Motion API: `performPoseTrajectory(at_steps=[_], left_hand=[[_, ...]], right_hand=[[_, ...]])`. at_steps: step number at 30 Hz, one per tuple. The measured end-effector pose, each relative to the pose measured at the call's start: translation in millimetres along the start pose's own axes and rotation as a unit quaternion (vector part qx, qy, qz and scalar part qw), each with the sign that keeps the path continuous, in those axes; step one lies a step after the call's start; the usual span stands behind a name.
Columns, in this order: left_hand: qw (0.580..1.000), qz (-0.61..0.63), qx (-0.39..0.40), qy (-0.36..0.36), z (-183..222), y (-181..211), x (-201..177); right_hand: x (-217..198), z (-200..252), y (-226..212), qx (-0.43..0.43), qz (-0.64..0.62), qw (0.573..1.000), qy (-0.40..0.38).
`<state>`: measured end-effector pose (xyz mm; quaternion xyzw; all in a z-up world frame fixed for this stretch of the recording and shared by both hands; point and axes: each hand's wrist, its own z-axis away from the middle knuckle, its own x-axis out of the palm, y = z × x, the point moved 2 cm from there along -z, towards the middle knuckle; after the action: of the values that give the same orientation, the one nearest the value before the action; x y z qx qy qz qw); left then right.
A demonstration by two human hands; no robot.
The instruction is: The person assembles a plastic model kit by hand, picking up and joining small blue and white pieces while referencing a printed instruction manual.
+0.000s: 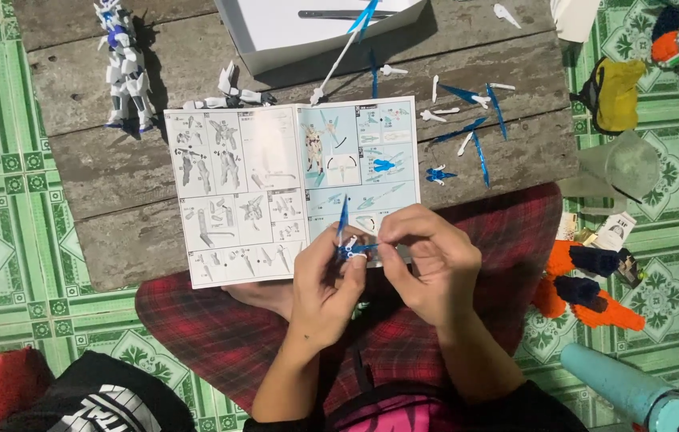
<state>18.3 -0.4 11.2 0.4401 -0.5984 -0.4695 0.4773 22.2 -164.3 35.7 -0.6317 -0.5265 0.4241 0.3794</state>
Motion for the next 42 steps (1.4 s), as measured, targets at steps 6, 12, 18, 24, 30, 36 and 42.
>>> performPoseTrajectory(at_steps=[6, 12, 18, 24, 30, 36, 42], left_hand=[[1.000, -0.015, 0.004, -0.014, -6.8, 11.6, -2.0], [0.997, 0.052, 0.018, 0.046, -6.6, -5.0, -8.9], [0.956, 0.227, 0.097, 0.155, -7.9, -12.0, 0.9], [0.946, 0.237, 0.106, 0.192, 3.7, -41.0, -4.2], [0.952, 0.201, 0.121, 0.198, 9.4, -44.3, -6.6], [0.956, 0.173, 0.134, 0.197, 2.6, -28.2, 0.0], [0.969, 0.129, 0.108, 0.180, 5.7, -20.3, 0.0]], right_hand=[[-2.1, -5.8, -2.4, 0.019, 0.007, 0.999, -0.048], [-9.3, -9.2, -1.6, 0.009, 0.049, 0.999, -0.012], [-11.3, -12.1, -1.5, -0.006, 0.027, 1.000, 0.001], [-9.7, -9.9, -2.1, 0.002, 0.033, 0.999, -0.005], [-9.2, 0.0, -6.8, 0.045, 0.059, 0.997, -0.012], [-11.5, 2.7, -9.4, 0.038, 0.097, 0.995, 0.004], [-9.4, 5.4, -8.3, 0.043, 0.076, 0.996, 0.013]])
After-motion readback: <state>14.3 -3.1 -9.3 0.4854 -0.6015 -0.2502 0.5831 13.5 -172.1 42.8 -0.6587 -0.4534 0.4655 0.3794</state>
